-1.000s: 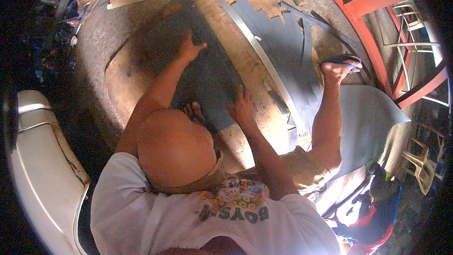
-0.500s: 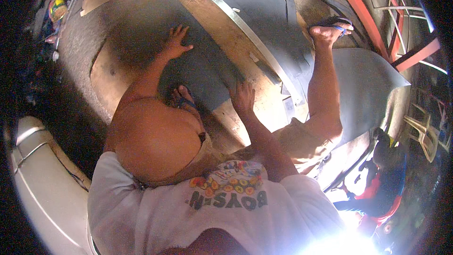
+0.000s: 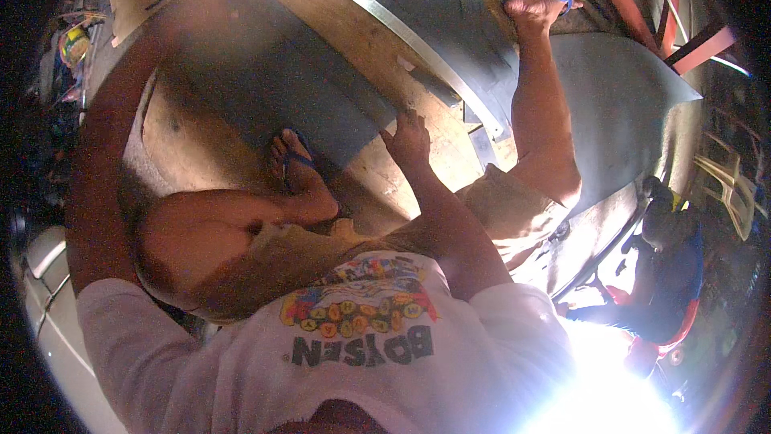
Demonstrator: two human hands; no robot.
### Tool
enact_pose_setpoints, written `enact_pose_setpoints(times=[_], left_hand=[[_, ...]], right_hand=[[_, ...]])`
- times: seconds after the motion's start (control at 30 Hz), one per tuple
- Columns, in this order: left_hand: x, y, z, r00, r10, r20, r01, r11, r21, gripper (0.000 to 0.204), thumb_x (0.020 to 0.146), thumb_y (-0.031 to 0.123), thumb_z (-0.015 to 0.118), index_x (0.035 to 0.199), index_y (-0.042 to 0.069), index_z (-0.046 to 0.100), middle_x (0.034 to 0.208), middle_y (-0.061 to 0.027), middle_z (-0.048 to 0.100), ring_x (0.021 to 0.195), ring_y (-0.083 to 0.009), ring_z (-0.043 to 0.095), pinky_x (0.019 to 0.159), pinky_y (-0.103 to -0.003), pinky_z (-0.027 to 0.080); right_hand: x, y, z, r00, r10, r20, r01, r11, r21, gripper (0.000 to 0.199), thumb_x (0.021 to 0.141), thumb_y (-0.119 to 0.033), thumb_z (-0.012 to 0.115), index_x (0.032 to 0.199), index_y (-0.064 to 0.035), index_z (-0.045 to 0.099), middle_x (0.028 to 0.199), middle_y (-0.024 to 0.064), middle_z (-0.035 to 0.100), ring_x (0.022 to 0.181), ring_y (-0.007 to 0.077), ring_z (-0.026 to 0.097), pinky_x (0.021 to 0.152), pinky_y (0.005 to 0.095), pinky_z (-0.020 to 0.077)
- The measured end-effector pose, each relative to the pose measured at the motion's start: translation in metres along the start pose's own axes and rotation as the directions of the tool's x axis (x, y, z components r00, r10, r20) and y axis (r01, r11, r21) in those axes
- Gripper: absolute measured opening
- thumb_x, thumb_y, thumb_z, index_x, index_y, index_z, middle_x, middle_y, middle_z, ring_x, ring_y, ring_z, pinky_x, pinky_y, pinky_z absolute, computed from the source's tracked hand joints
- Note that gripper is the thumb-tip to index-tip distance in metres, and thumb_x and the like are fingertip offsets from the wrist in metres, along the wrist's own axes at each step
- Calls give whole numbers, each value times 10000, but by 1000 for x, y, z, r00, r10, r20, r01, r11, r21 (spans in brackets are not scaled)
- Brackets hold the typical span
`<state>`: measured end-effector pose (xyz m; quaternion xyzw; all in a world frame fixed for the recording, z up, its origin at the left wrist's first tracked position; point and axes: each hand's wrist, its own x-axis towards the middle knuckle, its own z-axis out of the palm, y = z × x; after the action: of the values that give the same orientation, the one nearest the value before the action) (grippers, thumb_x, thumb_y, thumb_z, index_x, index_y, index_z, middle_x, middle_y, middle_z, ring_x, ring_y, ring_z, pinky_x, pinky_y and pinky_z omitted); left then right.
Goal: The person sits on the floor and uses a utility knife to cut a long strip from a large sheet of gray material. They repeatedly measure, mark, and cut sections, then lift and reposition the cut pieces.
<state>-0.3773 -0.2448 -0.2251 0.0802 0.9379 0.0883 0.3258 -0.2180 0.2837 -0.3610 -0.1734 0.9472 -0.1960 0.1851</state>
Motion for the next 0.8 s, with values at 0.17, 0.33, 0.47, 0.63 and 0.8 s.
enact_pose_setpoints(times=[0.17, 0.33, 0.47, 0.63, 0.8], left_hand=[[58, 34, 41, 881, -312, -356, 263, 948, -181, 1044, 821, 651, 687, 1600, 103, 258, 1624, -218, 248, 1487, -397, 242, 1087, -782, 194], [102, 64, 181, 532, -787, -314, 534, 599, -597, 1118, 834, 843, 527, 1637, 151, 173, 1698, -207, 79, 1573, -393, 59, 1115, -823, 86], [120, 79, 218, 497, -753, -430, 540, 657, -526, 1083, 849, 849, 485, 1638, 174, 179, 1704, -193, 55, 1574, -392, 50, 1118, -818, 84], [129, 84, 211, 441, -744, -502, 549, 666, -505, 993, 882, 793, 491, 1622, 181, 240, 1694, -204, 111, 1570, -400, 70, 1114, -821, 72], [135, 92, 214, 311, -765, -564, 558, 627, -543, 912, 884, 705, 546, 1592, 170, 335, 1673, -219, 191, 1572, -373, 106, 1117, -820, 37]], right_hand=[[6, 6, 14, 999, 38, -37, -36, 999, 37, 615, 858, -310, 793, 1348, -15, 567, 1266, 212, 581, 1167, 393, 591, 943, 484, 535], [-1, 10, 22, 991, -32, -127, 45, 994, 99, 561, 867, -271, 791, 1312, -3, 581, 1228, 209, 586, 1137, 392, 600, 934, 483, 533], [-5, 15, 26, 983, -5, -183, 30, 991, 133, 567, 862, -272, 788, 1317, -4, 582, 1185, 203, 601, 1102, 386, 608, 915, 477, 533], [-1, 20, 27, 989, 49, -141, -19, 979, 204, 576, 878, -286, 773, 1354, -30, 572, 1213, 211, 620, 1129, 382, 610, 931, 468, 531], [3, 25, 34, 959, -66, -275, 118, 977, 176, 496, 841, -244, 827, 1242, -13, 649, 1098, 196, 651, 1029, 389, 661, 849, 469, 563]])
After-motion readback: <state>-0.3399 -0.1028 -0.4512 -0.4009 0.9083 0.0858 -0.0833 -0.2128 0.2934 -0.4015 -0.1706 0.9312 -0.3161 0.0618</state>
